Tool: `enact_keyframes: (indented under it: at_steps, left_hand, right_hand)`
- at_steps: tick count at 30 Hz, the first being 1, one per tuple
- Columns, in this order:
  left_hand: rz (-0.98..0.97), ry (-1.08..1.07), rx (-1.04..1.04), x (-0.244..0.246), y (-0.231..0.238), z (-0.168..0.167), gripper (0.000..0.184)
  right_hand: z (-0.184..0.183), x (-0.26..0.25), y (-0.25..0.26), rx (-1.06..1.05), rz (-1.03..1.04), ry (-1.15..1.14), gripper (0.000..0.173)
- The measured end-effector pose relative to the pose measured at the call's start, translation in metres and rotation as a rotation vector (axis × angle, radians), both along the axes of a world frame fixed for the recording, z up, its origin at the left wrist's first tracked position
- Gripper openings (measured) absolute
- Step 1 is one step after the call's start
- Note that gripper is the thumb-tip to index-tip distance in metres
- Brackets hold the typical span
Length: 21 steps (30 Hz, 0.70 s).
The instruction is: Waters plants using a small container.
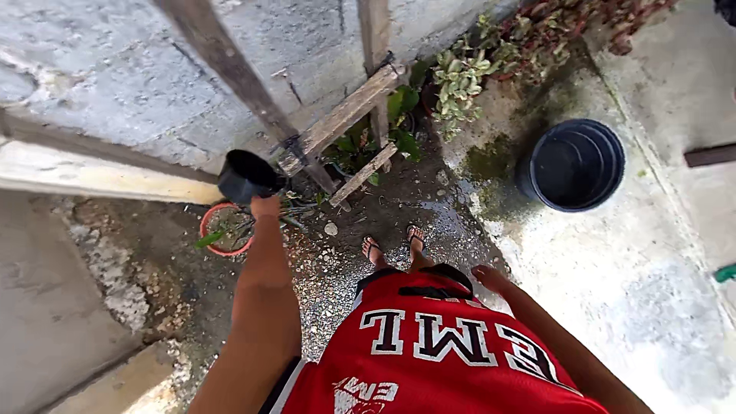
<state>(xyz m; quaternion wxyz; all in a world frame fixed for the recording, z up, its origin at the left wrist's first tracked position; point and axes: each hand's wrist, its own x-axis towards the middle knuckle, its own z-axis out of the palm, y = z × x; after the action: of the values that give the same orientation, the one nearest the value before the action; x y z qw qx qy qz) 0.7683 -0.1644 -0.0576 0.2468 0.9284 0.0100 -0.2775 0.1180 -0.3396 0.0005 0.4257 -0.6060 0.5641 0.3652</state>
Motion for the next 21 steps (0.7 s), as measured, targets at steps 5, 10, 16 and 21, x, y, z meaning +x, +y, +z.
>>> enact_keyframes:
  at_steps: [5, 10, 16, 21]
  left_hand:
    - [0.468, 0.267, -0.557, -0.017, 0.027, -0.035, 0.018]
    - [0.502, 0.302, -0.563, -0.072, 0.074, -0.043, 0.010]
    - [0.577, 0.317, -0.526, -0.167, 0.133, -0.033, 0.009]
    - [0.711, 0.294, -0.537, -0.255, 0.139, 0.000, 0.029]
  right_hand:
    - [-0.001, -0.014, 0.012, 0.020, 0.022, -0.019, 0.047]
    - [-0.021, -0.047, 0.030, 0.025, -0.003, -0.079, 0.044]
    - [-0.033, -0.087, 0.047, 0.076, 0.076, -0.123, 0.046]
    - [-0.029, -0.154, 0.071, 0.095, 0.090, -0.228, 0.044]
